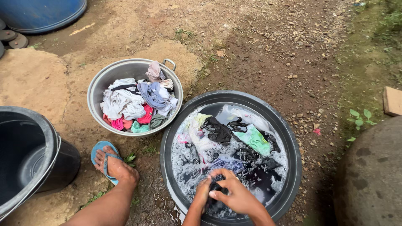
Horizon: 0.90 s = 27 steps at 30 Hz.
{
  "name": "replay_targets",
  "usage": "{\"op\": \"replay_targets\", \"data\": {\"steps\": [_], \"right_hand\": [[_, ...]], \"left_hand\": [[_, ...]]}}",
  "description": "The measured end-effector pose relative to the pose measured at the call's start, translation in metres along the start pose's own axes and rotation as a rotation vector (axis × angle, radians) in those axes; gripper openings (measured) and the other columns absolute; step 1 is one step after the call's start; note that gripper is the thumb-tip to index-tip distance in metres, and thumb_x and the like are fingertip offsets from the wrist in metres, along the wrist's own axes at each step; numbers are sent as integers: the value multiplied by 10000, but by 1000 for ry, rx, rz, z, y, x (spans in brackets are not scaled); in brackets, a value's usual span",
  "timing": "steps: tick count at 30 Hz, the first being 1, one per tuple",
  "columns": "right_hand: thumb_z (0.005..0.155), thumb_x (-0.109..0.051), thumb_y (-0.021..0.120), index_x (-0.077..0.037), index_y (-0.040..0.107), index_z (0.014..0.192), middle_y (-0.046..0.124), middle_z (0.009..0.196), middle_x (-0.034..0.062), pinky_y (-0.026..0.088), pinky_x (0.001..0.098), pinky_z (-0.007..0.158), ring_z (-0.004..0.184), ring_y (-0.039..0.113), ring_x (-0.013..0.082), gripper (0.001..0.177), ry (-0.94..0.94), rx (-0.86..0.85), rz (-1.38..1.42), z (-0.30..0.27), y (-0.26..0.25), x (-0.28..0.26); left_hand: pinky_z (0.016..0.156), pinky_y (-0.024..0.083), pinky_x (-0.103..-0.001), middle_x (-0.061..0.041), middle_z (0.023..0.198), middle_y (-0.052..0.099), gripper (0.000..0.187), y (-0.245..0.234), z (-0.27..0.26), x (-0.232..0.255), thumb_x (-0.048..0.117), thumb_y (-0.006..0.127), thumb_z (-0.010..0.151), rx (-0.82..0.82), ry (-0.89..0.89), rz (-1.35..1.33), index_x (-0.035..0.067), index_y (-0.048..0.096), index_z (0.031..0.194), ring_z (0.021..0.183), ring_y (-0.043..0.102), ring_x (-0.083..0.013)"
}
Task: The person washes clothes by hand in a basin of soapy water, scrubbing and wringing individual items such as socks and dark garments.
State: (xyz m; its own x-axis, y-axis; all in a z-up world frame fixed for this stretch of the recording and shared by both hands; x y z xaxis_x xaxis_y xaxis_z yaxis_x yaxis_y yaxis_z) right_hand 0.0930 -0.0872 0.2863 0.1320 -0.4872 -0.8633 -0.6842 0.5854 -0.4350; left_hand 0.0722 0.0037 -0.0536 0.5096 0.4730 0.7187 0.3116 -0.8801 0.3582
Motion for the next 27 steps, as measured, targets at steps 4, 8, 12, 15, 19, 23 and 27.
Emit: {"op": "replay_targets", "data": {"steps": [4,8,12,15,19,23,27], "right_hand": [[944,-225,614,-25,747,1080,776,1091,98,286,447,1221,1100,727,237,275,-413,40,407,-22,-10,-74],[911,-153,737,13,675,730,629,676,115,520,396,578,609,591,183,253,-188,290,439,6,28,-20],[818,-113,713,-17,646,596,673,560,121,503,349,425,452,640,172,252,-442,765,-11,8,32,21],[806,-166,684,1,659,571,620,498,178,483,431,443,382,598,278,289,-94,756,-112,33,10,107],[839,-304,625,-75,748,700,698,665,186,530,515,576,585,666,396,294,136,832,-493,32,-44,172],[1011,-295,566,-47,685,838,720,929,192,509,496,852,943,663,384,325,331,834,-502,22,-40,193],[890,-209,624,-100,684,811,726,1138,178,494,475,975,1112,651,346,147,3,561,-604,32,39,190]], "left_hand": [[752,556,-453,-92,981,702,567,21,0,-11,656,647,937,-38,-171,-308,132,693,1149,887,669,-271],[705,555,-446,-92,957,687,487,29,-23,-15,599,636,919,25,-260,-475,146,677,1095,849,654,-269],[659,554,-440,-93,933,672,408,32,-40,-9,542,625,902,170,-322,-423,160,662,1041,811,639,-268],[624,554,-435,-93,915,661,349,41,-42,-8,499,617,890,242,-424,-368,170,650,1000,783,627,-266],[539,428,-408,-110,924,515,424,60,-45,8,496,640,918,87,-439,-241,102,652,1072,813,455,-333],[820,600,-507,-194,1355,595,676,22,-56,40,509,655,909,402,-387,123,179,413,1447,1101,665,-406],[1088,365,-552,-111,1610,286,878,-26,-59,75,462,778,849,636,-174,669,219,309,1552,1333,391,-477]]}}
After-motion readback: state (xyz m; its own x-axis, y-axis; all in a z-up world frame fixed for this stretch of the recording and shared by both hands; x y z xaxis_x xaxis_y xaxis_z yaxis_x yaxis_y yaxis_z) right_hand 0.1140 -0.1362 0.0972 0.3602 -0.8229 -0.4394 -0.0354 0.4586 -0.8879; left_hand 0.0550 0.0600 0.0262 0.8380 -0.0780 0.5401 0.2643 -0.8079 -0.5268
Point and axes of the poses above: each hand's wrist, its own z-axis towards the middle knuckle, its own y-axis out of the palm, x = y × z, the point moved 9 cm from there along z, towards the middle knuckle
